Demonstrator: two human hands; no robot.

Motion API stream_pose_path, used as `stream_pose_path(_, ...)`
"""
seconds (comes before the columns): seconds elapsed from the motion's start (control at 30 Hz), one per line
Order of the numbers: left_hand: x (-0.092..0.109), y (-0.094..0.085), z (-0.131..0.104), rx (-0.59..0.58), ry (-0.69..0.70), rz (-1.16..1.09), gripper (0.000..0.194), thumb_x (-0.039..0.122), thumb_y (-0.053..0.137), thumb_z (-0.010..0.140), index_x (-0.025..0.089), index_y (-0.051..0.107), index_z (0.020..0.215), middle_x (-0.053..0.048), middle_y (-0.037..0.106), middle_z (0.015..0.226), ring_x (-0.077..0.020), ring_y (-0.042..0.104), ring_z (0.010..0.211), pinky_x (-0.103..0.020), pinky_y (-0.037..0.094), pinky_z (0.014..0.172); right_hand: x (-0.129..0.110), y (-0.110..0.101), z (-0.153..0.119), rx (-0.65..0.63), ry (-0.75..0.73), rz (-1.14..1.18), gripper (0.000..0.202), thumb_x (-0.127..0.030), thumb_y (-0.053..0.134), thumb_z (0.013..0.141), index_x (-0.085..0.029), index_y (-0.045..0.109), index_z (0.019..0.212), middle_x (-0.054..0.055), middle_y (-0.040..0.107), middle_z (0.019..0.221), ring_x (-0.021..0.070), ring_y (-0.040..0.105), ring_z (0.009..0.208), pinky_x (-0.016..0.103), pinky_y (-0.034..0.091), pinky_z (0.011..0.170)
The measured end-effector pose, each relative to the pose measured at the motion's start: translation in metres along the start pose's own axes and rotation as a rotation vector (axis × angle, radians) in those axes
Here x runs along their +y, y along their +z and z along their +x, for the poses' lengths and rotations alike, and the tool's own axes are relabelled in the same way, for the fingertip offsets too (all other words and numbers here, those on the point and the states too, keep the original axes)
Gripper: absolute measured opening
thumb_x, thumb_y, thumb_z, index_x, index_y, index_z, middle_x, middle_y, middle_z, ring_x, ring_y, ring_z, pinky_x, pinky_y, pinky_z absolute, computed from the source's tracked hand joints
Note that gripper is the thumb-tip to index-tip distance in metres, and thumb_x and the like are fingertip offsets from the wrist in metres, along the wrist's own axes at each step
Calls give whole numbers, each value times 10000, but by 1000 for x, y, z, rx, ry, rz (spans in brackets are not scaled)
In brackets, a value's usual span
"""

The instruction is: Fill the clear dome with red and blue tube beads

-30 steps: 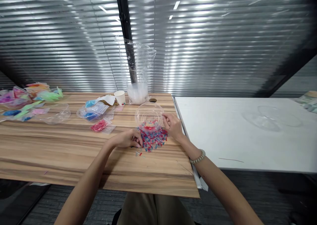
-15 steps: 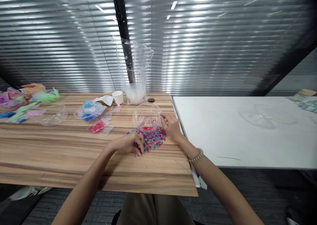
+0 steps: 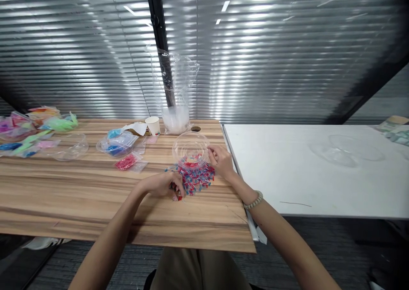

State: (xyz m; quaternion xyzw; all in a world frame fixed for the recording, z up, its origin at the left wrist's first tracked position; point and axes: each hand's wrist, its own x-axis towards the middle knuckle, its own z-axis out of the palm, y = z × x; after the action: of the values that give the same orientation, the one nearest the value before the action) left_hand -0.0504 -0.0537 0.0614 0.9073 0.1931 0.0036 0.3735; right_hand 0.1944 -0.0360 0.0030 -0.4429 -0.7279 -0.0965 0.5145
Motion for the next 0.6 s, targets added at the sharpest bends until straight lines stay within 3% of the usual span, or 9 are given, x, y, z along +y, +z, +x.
stream_pose_path(0.6,-8,6,6,20,56,-24,114,88,647,692,169,712,738,-23,650,682,-104,559,631,-172,408,564,-1,0,0,-3,7,0,182,-205,430,867,-181,596,938,69,669,890,192,610,811,330,488,725)
